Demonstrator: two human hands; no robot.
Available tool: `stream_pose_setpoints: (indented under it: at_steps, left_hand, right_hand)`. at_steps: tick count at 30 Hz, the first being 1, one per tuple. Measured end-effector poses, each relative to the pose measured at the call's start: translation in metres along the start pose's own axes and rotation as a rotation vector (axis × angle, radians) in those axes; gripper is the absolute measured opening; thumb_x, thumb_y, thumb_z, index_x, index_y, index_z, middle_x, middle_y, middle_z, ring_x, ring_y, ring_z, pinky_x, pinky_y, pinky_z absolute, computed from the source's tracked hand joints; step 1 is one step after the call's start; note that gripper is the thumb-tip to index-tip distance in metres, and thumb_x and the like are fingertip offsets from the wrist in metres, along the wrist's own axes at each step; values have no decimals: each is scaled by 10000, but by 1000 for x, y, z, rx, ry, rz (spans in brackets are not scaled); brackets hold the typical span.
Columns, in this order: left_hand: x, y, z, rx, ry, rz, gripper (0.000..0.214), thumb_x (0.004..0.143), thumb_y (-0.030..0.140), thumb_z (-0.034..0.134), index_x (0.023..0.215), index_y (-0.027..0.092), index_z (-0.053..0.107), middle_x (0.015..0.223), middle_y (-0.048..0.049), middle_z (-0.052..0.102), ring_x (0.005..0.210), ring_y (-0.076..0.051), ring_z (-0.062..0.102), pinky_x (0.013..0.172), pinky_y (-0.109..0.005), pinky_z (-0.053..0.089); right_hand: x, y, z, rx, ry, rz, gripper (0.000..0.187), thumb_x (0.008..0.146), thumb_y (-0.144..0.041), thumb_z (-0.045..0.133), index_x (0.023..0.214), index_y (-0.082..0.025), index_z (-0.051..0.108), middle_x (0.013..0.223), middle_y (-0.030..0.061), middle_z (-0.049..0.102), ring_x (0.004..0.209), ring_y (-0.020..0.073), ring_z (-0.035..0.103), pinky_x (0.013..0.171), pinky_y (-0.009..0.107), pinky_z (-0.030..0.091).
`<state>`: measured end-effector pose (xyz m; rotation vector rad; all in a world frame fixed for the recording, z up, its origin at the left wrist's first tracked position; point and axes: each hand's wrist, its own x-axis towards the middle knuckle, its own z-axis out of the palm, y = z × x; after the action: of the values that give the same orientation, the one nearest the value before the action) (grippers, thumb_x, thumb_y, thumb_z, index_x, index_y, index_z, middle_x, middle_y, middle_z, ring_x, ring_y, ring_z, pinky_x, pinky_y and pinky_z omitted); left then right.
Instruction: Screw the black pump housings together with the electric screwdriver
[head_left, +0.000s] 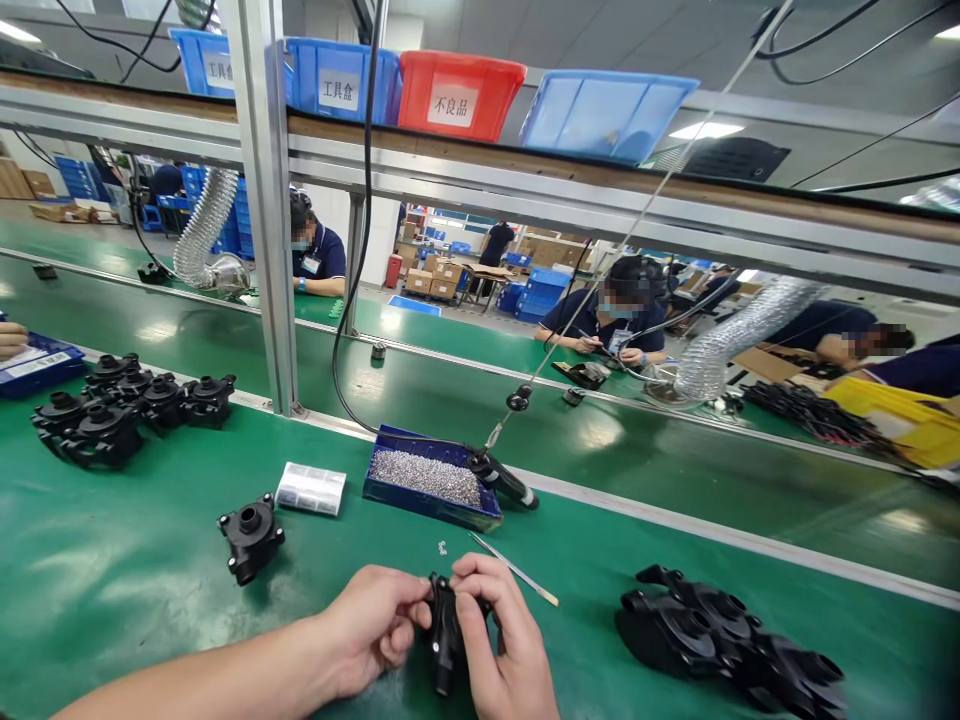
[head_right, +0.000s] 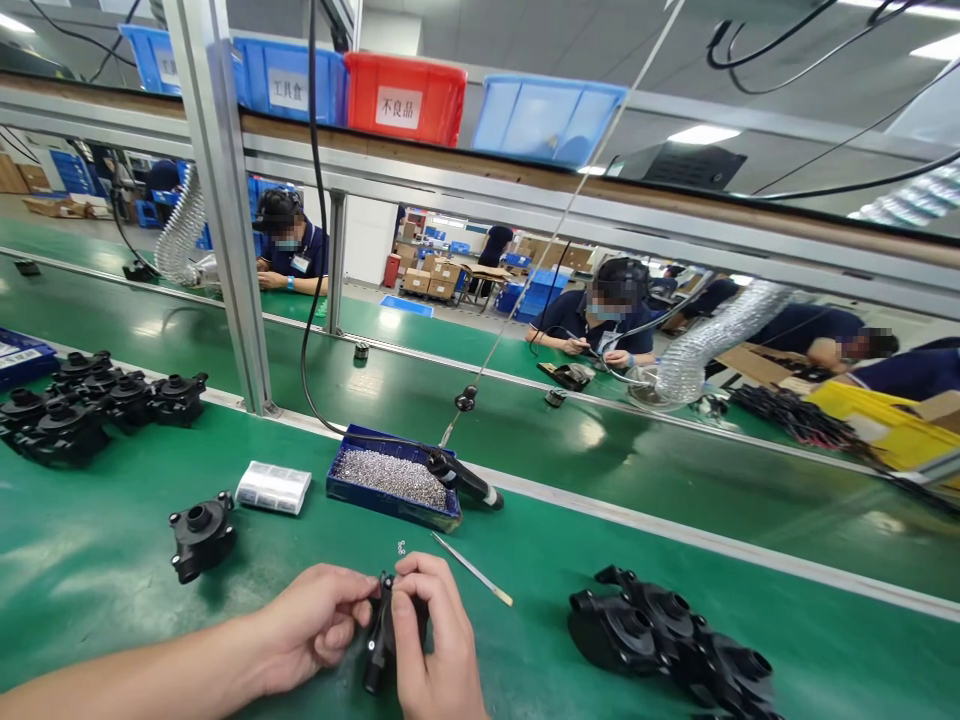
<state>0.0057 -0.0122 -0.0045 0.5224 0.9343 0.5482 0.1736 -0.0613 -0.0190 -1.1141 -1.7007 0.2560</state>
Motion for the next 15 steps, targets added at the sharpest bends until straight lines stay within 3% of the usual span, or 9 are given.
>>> stream_pose_setpoints:
  at_steps: [4,15]
  left_hand:
    - [4,0,-1,-14,-16,-59,253,858,217,684,646,131,577,552,55,508,345,-4,312,359,-141,146]
    - [9,3,2,-2,-40,-151,411,989,148,454,587,142,538,498,53,419,342,-25,316,350,-123,193]
  right_hand:
    - [0,0,0,3,-5,9,159,1057,-260,504,965,-226,630,1045,115,666,954,253,679,811,380,595]
    - [-1,2,2,40,-36,17,124,1058,-213,499,1004,-237,608,1068,95,641,973,225,662,827,350,569]
